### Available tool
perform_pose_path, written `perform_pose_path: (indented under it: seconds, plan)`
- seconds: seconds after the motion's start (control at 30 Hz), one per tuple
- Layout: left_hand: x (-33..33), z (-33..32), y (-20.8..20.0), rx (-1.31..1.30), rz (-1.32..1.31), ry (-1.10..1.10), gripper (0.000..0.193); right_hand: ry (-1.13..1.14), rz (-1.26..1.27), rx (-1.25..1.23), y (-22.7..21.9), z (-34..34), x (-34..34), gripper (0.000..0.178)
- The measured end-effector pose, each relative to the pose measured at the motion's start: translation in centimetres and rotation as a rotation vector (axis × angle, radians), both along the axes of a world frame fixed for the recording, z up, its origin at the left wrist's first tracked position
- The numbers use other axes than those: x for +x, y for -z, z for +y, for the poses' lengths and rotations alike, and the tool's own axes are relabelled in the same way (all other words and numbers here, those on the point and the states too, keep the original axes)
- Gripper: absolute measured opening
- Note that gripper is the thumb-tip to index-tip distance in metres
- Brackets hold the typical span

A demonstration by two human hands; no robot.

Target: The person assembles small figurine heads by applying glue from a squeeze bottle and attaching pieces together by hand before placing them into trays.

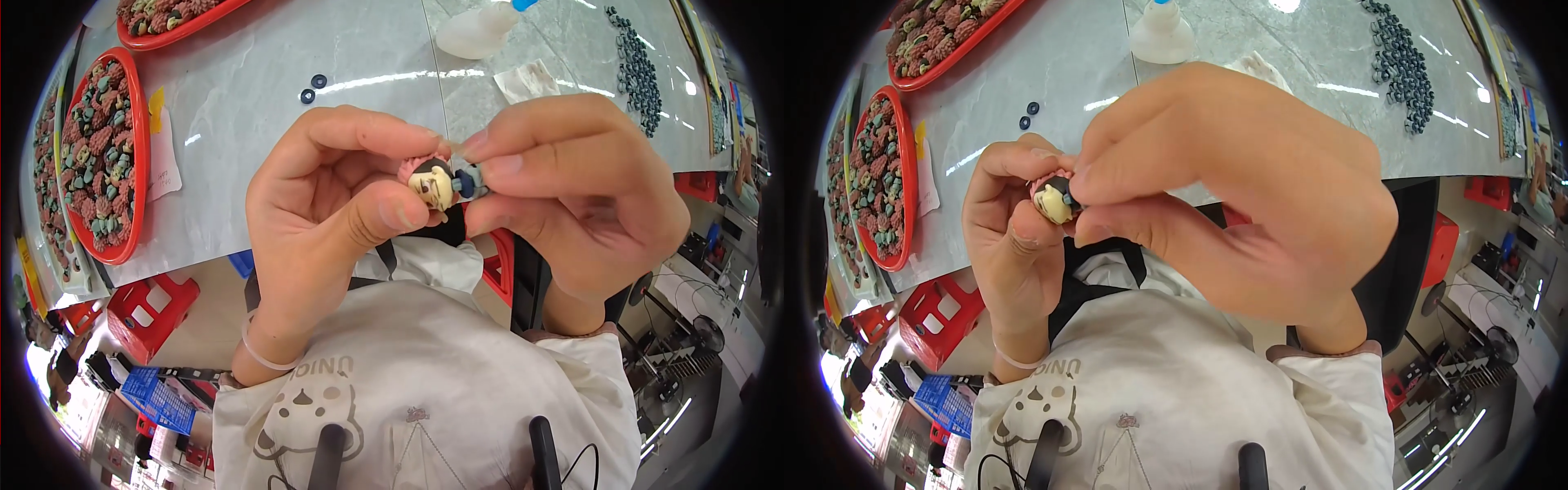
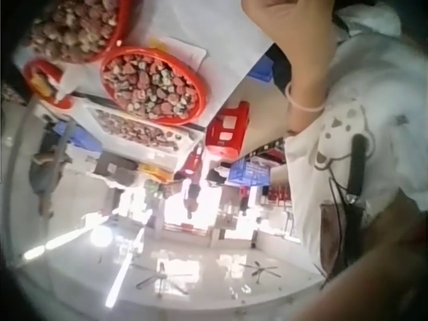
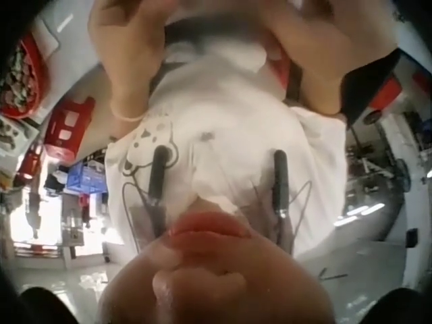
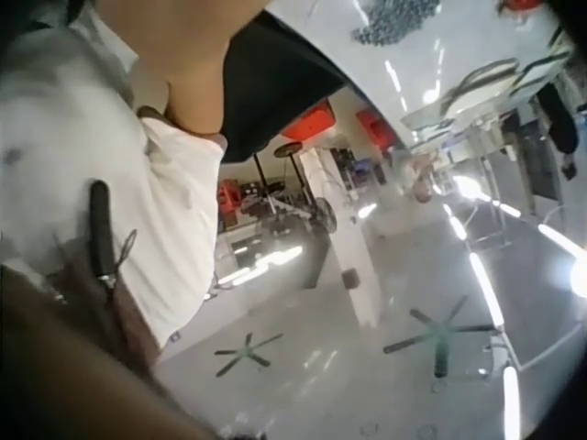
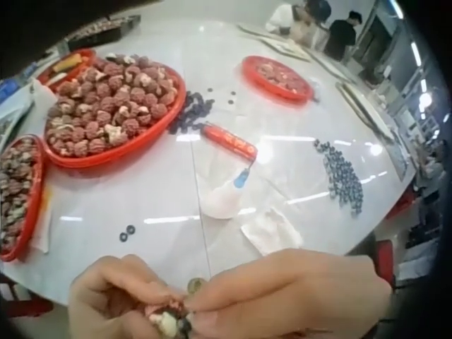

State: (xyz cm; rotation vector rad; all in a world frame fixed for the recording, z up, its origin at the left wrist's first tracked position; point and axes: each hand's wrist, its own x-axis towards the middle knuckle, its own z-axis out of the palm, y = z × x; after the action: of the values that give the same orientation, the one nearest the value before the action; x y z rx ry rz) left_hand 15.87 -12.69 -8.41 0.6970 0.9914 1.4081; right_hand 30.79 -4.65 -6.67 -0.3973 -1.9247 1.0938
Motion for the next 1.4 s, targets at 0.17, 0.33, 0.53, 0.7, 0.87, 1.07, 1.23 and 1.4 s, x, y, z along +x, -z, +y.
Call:
perform_pose_path:
  seconds: [0.17,0.33,0.53,0.7,0.87,1.07,1.23,1.4]
  plan:
    - [-0.4,-0.3,0.3,0.037,0.036,-0.038,0.042,0.120,0.056,0.335,0.4,-0.7,-1.0,0.024]
    - [-0.6,0.2,0.1,0.141,0.144,-0.045,0.038,0.028,-0.407,0.469,-3.2,-0.6,-1.4,0.023]
    - [-0.9,-0.2,-0.7,0.111,0.128,-0.033,0.037,0.050,-0.078,0.225,-1.0,-0.6,-1.0,0.025]
    - [-0.6,0.3,-0.5,0.051,0.044,-0.068,0.037,0.132,0.018,0.047,0.9,-0.8,-1.3,0.032]
    - [-0.9,0.3,-0.3,0.021,0.013,-0.043,0.037,0.205,0.045,0.104,1.5,-1.6,-1.6,0.029]
    - [-1.6,0.4,-1.0,-0.029,-0.012,-0.041,0.035,0.213,0.024,0.118,1.4,-1.7,-2.4,0.027]
    - [-3.8,0.7,-0.8,0.099,-0.019,0.000,0.037,0.162,-0.141,0.256,0.6,-2.2,-2.7,0.035]
    - [-11.3,-0.3,-1.7,0.282,1.116,-0.453,0.031,0.243,-0.203,0.198,1.2,-1.9,-1.4,0.037]
